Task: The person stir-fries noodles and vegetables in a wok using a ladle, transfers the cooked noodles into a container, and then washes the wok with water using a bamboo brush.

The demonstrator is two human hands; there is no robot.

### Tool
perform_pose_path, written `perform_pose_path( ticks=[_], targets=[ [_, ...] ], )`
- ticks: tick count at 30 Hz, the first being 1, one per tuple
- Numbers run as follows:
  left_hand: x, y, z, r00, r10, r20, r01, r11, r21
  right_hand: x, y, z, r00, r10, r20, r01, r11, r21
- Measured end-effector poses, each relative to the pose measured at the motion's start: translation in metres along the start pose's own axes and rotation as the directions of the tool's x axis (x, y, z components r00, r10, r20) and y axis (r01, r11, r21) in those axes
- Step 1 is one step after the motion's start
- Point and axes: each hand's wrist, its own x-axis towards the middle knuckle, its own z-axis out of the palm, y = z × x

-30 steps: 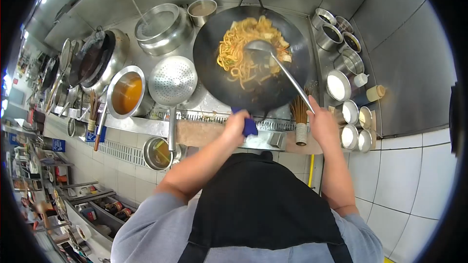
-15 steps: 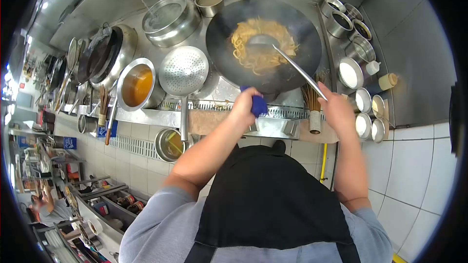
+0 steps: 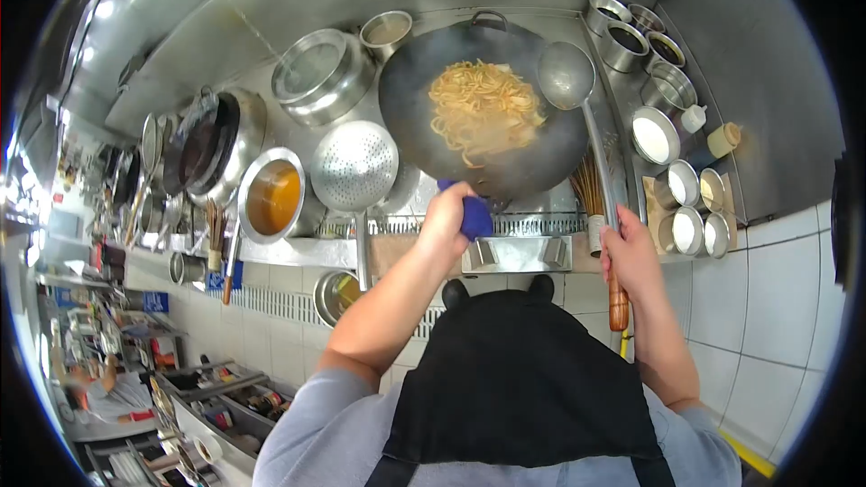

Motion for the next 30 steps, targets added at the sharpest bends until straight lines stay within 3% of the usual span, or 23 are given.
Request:
perform_pose_path(
  ticks=[3,5,7,8,9,10,12,13,16,17,20,22,24,25,27,30],
  targets=[
    [-0.009,-0.036,-0.021,0.919,0.394,0.011,-0.375,0.863,0.34,0.023,0.015,0.004,0.995,-0.003,-0.102,-0.013,0.987,-0.158],
    [-0.005,-0.068,-0.033,0.808,0.576,0.126,-0.581,0.74,0.339,0.015,0.013,0.026,0.995,0.037,-0.092,-0.046,0.994,-0.095],
    [-0.016,-0.076,-0.022,0.853,0.513,0.096,-0.515,0.801,0.305,0.002,-0.002,0.043,0.99,0.13,-0.061,-0.134,0.989,-0.061],
    [-0.019,-0.074,-0.021,0.883,0.466,0.056,-0.458,0.831,0.315,-0.01,-0.023,0.045,0.977,0.183,0.11,-0.193,0.977,0.087],
    [-0.02,-0.061,-0.019,0.947,0.32,-0.019,-0.3,0.906,0.298,-0.016,-0.032,0.045,0.936,0.211,0.282,-0.279,0.933,0.227],
    [-0.017,-0.045,-0.02,0.991,0.135,0.011,-0.132,0.941,0.312,-0.013,-0.03,0.041,0.929,0.237,0.285,-0.304,0.927,0.219],
    [-0.015,-0.027,-0.018,0.991,-0.124,-0.041,0.127,0.987,0.102,-0.003,-0.027,0.03,0.828,0.204,0.522,-0.488,0.72,0.494],
    [-0.013,-0.025,-0.023,0.984,-0.176,-0.021,0.177,0.982,0.061,-0.007,-0.024,0.028,0.811,0.23,0.538,-0.54,0.648,0.537],
    [-0.012,-0.034,-0.03,0.967,-0.234,0.104,0.245,0.963,-0.109,-0.016,-0.013,0.017,0.787,0.204,0.583,-0.541,0.682,0.492],
    [-0.01,-0.039,-0.028,0.971,-0.222,0.088,0.233,0.964,-0.131,-0.012,0.006,0.008,0.75,0.131,0.649,-0.536,0.696,0.479],
    [-0.005,-0.048,-0.026,0.984,-0.176,0.008,0.176,0.981,-0.078,-0.009,0.054,-0.008,0.727,0.161,0.668,-0.524,0.759,0.387],
    [-0.002,-0.053,-0.033,0.988,-0.154,0.01,0.154,0.983,-0.1,-0.002,0.11,-0.029,0.678,0.242,0.694,-0.612,0.709,0.35],
    [0.001,-0.056,-0.036,0.985,-0.171,-0.002,0.17,0.981,-0.098,0.019,0.194,-0.042,0.67,0.363,0.648,-0.702,0.595,0.392],
    [0.004,-0.058,-0.039,0.982,-0.188,0.01,0.188,0.978,-0.096,0.025,0.231,-0.043,0.661,0.364,0.656,-0.706,0.599,0.379],
    [-0.001,-0.055,-0.038,0.98,-0.198,0.008,0.198,0.977,-0.083,0.039,0.294,-0.041,0.705,0.519,0.483,-0.687,0.669,0.284],
    [-0.004,-0.052,-0.039,0.976,-0.216,0.008,0.216,0.975,-0.042,0.061,0.356,-0.003,0.744,0.531,0.406,-0.661,0.675,0.328]
  ],
)
